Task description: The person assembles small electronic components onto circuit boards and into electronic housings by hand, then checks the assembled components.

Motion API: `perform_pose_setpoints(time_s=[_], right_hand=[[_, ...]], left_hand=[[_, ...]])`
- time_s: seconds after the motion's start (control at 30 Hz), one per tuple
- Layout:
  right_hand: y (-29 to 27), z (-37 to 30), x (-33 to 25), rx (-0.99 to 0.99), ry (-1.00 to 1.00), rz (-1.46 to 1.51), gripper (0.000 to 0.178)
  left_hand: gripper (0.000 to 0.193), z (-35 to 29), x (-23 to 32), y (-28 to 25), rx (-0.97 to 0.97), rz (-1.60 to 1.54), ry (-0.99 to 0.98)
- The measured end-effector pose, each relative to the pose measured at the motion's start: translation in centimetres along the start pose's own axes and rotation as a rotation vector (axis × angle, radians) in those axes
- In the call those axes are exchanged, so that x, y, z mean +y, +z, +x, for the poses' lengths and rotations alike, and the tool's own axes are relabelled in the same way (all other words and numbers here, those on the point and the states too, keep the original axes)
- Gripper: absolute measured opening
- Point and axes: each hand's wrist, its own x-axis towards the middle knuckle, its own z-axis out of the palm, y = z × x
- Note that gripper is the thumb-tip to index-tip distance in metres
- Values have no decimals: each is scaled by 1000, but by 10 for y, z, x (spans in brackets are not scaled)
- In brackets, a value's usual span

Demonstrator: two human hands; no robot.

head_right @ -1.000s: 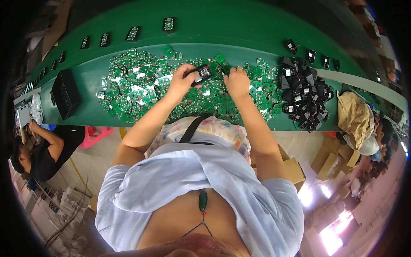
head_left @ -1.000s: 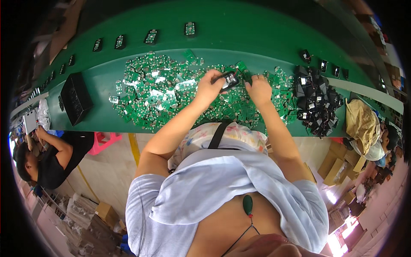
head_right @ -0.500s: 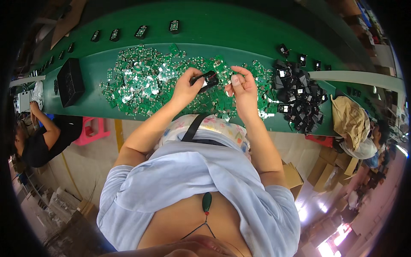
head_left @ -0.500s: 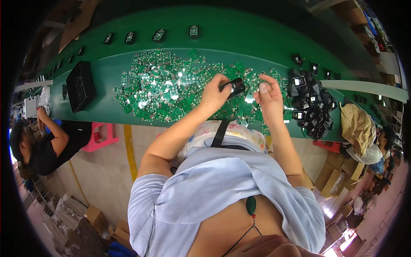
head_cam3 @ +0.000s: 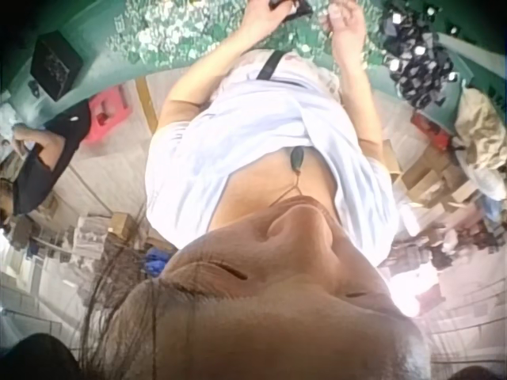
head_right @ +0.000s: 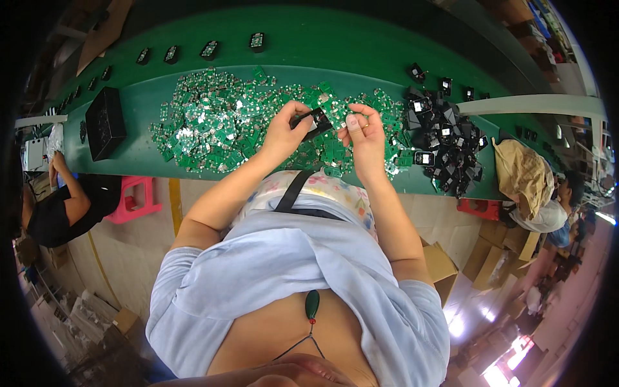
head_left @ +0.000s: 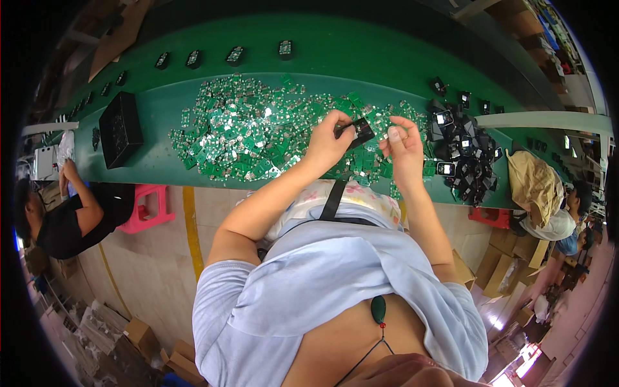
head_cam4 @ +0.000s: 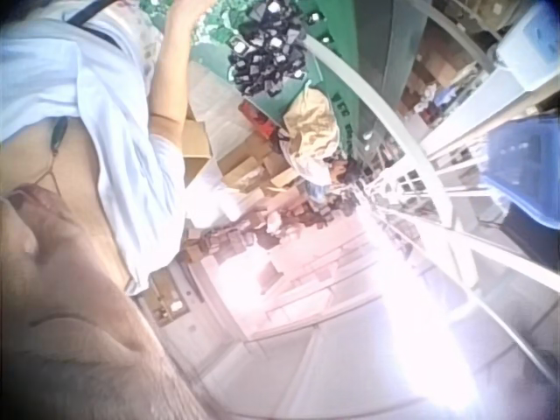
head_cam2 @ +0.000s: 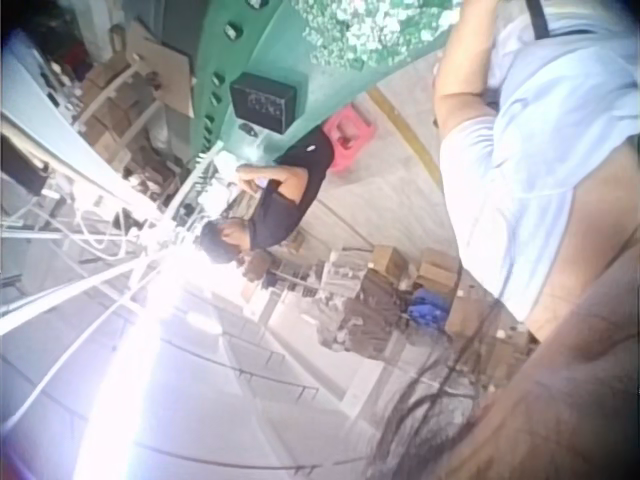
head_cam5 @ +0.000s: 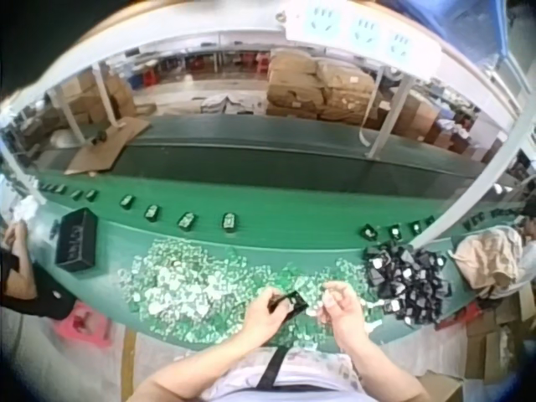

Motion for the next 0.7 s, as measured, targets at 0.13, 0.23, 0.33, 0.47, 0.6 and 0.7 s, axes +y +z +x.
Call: perform_pose_setpoints(time_s=[0.13,0.23,0.33,0.47,0.6,0.7], right_hand=[[3,-9,6,-12,-21,-77,23],[6,-18,11,-24,-56,-80,23],[7,-22,14,-41,-73,-62,25],[12,-22,-4,57,-371,-558,22],[15,-19,-9,-39,-410,-515,17],[13,-17,-9,-31,-436,-555,11]], left_hand=[[25,-4,13,3,-37,-314,-85],[30,-5,7,12,-22,-326,-56],[31,-5,12,11,-40,-263,-97],[26,-12,29,8,-114,-225,-213],[28,-14,22,11,-127,53,1],[27,-14,27,9,-103,169,154]])
